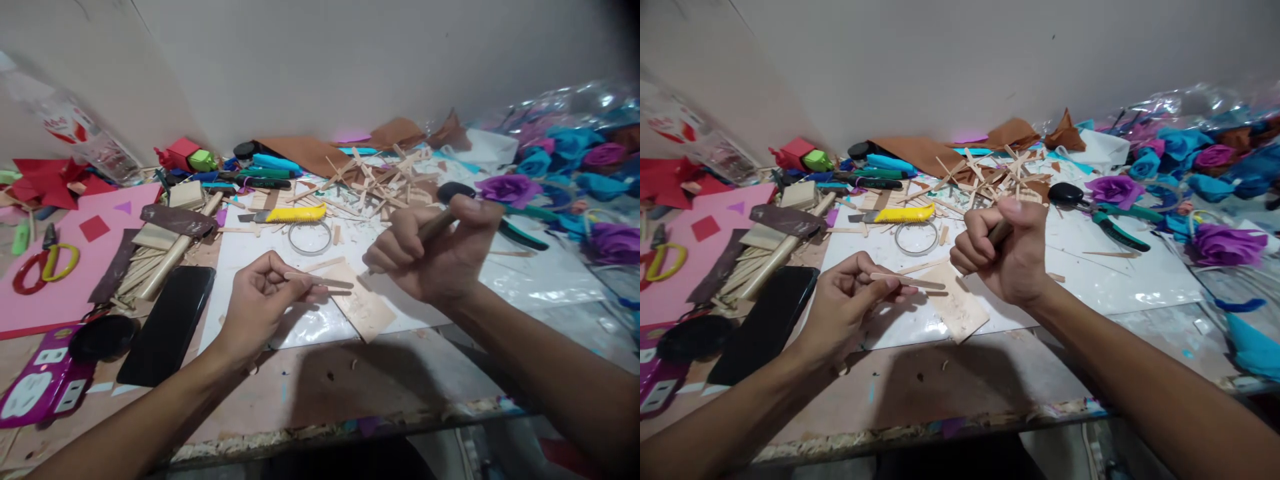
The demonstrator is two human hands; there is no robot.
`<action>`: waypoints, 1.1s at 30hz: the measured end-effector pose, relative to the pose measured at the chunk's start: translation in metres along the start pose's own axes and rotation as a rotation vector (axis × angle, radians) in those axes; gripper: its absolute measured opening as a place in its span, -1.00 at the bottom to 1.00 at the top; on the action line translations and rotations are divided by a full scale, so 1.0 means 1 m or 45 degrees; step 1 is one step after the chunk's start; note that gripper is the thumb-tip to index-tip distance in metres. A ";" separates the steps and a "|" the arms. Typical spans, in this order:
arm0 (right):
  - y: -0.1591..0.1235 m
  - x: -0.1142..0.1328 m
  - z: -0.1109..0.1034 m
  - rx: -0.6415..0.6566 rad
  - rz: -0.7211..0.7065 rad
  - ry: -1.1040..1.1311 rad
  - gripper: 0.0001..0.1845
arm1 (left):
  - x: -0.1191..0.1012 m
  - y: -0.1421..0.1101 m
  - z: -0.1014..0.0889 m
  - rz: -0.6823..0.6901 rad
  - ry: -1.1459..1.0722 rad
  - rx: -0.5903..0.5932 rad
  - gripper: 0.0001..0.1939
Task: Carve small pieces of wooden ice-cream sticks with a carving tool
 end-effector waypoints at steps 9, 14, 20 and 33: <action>-0.008 -0.006 -0.004 -0.101 -0.143 -0.487 -0.39 | 0.000 -0.002 0.009 -0.201 -0.264 -0.004 -0.57; -0.010 0.003 0.003 0.232 -0.440 -1.261 -0.50 | 0.000 -0.002 0.010 -0.202 -0.237 -0.004 -0.56; -0.009 -0.007 0.007 0.537 -0.422 -1.517 -0.69 | 0.004 -0.001 0.007 -0.169 -0.200 0.030 -0.60; -0.012 0.000 0.017 0.470 -0.396 -1.201 -0.64 | 0.010 -0.006 0.015 -0.087 0.071 0.187 -0.68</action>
Point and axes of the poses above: each hand's wrist, its own y-axis towards the middle knuckle, its own z-axis out of the palm, x = y × z, the point moved 3 cm from there along y, towards the middle knuckle, and after that the axes turned 3 degrees about -y, right-handed, at the moved point
